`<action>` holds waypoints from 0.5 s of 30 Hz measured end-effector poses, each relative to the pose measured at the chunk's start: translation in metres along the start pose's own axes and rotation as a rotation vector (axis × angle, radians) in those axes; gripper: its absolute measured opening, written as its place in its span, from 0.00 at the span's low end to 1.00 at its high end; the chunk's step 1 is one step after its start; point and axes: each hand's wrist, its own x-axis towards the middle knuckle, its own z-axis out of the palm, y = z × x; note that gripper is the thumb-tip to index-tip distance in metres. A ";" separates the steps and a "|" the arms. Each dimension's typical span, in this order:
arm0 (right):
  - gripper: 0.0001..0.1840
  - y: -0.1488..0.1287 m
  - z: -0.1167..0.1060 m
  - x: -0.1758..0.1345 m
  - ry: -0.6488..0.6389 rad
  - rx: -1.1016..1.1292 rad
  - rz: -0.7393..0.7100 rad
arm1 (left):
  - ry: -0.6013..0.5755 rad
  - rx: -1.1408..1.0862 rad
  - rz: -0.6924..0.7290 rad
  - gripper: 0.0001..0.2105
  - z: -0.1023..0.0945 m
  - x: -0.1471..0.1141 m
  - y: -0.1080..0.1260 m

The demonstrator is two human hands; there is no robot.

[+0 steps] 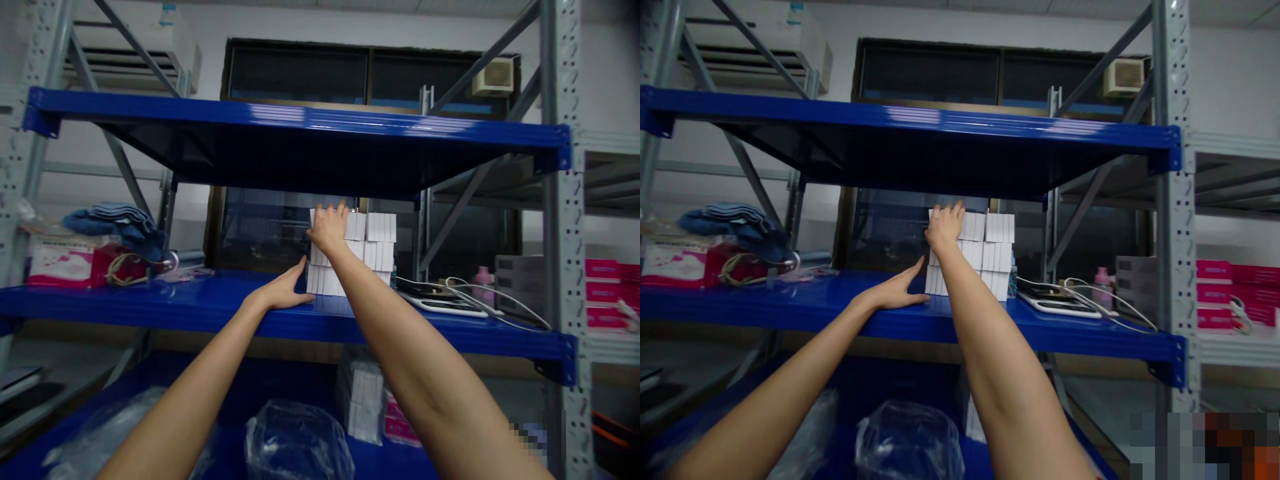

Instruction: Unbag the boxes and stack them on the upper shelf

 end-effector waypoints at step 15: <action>0.31 -0.007 -0.065 -0.092 0.279 0.688 -0.213 | 0.740 -0.332 -0.259 0.32 -0.030 -0.023 0.027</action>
